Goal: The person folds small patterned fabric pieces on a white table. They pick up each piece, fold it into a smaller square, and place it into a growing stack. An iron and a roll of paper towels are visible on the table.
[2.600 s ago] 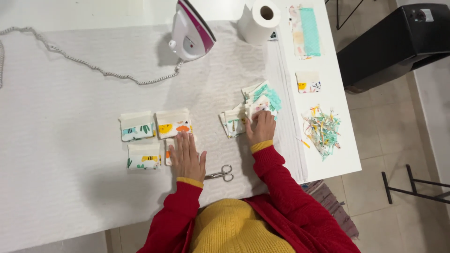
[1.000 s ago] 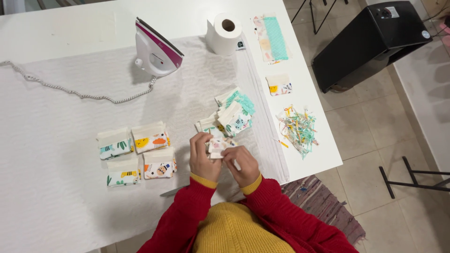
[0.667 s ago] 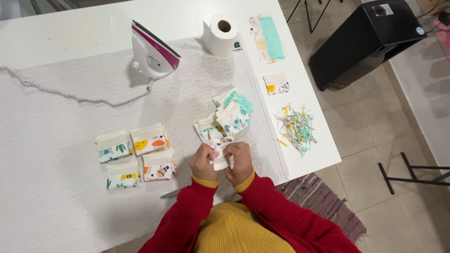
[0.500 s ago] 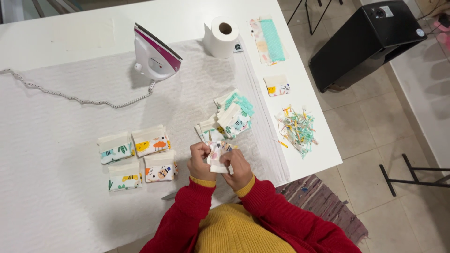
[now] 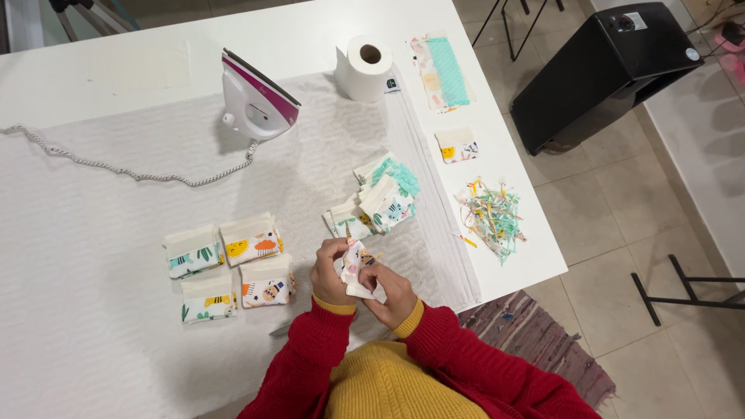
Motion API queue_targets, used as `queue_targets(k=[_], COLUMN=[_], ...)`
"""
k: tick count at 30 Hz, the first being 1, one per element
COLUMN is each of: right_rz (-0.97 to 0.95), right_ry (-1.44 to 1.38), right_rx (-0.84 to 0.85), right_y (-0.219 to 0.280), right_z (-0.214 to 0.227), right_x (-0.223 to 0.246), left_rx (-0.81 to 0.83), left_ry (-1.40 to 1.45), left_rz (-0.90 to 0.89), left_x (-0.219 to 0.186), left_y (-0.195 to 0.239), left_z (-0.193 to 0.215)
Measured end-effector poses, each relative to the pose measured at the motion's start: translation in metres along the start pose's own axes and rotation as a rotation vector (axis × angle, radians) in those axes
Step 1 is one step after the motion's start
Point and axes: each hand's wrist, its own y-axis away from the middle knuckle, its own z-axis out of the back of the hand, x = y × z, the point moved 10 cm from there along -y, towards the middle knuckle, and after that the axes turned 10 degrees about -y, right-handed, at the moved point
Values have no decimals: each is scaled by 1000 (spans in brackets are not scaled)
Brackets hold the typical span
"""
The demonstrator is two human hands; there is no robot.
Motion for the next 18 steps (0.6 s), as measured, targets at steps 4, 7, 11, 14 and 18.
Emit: queue_targets(k=[4,7,11,14,18], right_rz=[-4,-56,-39,-20,32], right_ry=[8,-29,33,79,213], right_rx=[-27,-28,-43,-97,-245], right_y=[-2,-1,-3,-6,-12], right_z=[5,6,12,28,66], right_x=[2,1,-1,-1,2], left_rx=[-1,7,37,103,319], left_ry=[5,-11,-57,-95,-53], left_rz=[-20,43,-17,-59,-164], left_x=[-6,5,-13,-28,-38], left_y=[-2,3,-10,-12,-5], left_z=[2,2,13,20,-3])
